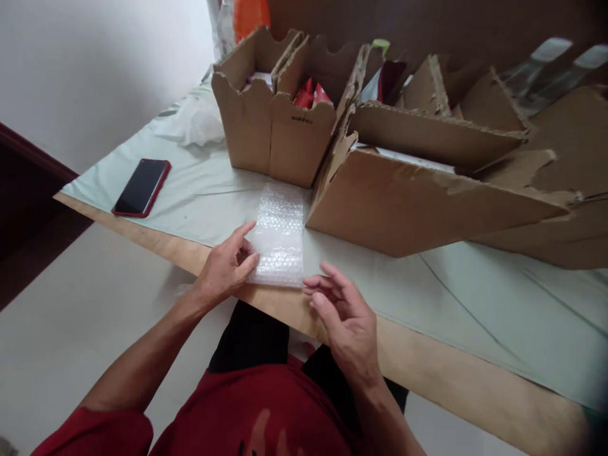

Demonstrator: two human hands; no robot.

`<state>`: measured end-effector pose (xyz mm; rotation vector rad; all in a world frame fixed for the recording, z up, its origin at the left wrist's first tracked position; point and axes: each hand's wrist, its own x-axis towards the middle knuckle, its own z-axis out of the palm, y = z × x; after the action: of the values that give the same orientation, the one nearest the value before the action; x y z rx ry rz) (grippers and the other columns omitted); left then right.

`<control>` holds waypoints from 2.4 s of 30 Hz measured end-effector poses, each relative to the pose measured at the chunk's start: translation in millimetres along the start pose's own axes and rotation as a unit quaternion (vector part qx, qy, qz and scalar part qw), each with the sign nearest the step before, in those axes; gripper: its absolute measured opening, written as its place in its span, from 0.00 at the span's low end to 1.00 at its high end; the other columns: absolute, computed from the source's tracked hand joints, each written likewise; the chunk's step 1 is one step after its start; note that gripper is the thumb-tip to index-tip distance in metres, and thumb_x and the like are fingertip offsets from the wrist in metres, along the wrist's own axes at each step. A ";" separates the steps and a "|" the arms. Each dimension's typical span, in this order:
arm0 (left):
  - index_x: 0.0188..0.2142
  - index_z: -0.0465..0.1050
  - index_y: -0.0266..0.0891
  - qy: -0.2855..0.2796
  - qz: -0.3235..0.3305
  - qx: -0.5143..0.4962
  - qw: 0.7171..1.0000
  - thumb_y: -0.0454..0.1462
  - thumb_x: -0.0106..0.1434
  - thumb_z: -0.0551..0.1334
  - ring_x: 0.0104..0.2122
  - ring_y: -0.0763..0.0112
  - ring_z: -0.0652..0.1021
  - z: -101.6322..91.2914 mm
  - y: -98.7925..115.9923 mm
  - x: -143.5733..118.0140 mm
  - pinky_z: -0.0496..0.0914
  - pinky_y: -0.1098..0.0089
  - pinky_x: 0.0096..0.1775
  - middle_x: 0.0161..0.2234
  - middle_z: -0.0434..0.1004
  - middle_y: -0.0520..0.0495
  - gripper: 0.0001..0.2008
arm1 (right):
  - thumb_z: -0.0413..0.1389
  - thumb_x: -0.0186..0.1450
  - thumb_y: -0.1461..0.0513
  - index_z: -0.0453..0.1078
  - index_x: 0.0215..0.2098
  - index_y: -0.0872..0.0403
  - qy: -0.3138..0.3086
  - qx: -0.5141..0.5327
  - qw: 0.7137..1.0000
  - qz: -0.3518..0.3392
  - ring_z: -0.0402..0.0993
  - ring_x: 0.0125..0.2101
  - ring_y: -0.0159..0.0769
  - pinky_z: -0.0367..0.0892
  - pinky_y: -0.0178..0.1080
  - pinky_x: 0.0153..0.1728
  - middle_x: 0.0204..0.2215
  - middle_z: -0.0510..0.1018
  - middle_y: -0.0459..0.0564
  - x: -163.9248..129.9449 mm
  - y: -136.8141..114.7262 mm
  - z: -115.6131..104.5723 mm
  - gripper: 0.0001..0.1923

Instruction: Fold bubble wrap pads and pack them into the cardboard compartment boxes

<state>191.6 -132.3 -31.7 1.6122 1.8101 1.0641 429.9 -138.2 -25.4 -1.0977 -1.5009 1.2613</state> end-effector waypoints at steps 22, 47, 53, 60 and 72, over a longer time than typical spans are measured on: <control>0.61 0.70 0.41 -0.004 0.194 0.094 0.976 0.30 0.69 0.61 0.35 0.66 0.79 1.7 6.9 -36.6 0.75 0.64 0.42 0.37 0.82 0.47 0.21 | 0.51 0.76 0.65 0.75 0.50 0.55 -0.119 -0.360 0.900 -0.213 0.79 0.43 0.41 0.70 0.44 0.47 0.43 0.85 0.52 35.3 10.4 1.1 0.12; 0.59 0.71 0.40 0.047 0.142 0.174 0.973 0.38 0.71 0.61 0.38 0.61 0.78 3.7 -5.7 -18.5 0.75 0.57 0.44 0.40 0.81 0.44 0.18 | 0.54 0.74 0.62 0.70 0.60 0.54 -0.103 -0.419 0.862 -0.266 0.71 0.59 0.50 0.68 0.52 0.55 0.58 0.77 0.60 33.4 5.7 4.3 0.17; 0.63 0.67 0.46 0.043 0.202 0.158 0.966 0.37 0.68 0.65 0.58 0.50 0.75 2.8 -3.1 -29.6 0.72 0.48 0.58 0.57 0.75 0.37 0.24 | 0.51 0.74 0.67 0.73 0.57 0.53 -0.139 -0.421 0.861 -0.248 0.72 0.60 0.48 0.68 0.51 0.55 0.52 0.83 0.56 45.4 7.9 8.7 0.16; 0.63 0.67 0.43 0.012 0.173 0.134 0.976 0.36 0.69 0.63 0.47 0.55 0.79 -0.2 -5.0 -29.1 0.76 0.55 0.49 0.49 0.80 0.40 0.23 | 0.53 0.75 0.60 0.70 0.60 0.54 -0.112 -0.395 0.885 -0.217 0.75 0.54 0.47 0.70 0.50 0.53 0.55 0.80 0.59 31.7 3.6 1.4 0.17; 0.62 0.68 0.44 0.094 -0.095 -0.172 0.976 0.43 0.69 0.66 0.46 0.62 0.84 5.5 0.1 -62.6 0.81 0.60 0.48 0.51 0.80 0.41 0.24 | 0.52 0.74 0.66 0.72 0.57 0.52 -0.091 -0.370 0.898 -0.219 0.76 0.53 0.44 0.68 0.48 0.52 0.51 0.83 0.54 43.6 6.5 10.5 0.15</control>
<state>207.5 -192.0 -43.3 1.1445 1.7382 1.3875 410.0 -97.7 -29.7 -1.0109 -2.3148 0.4740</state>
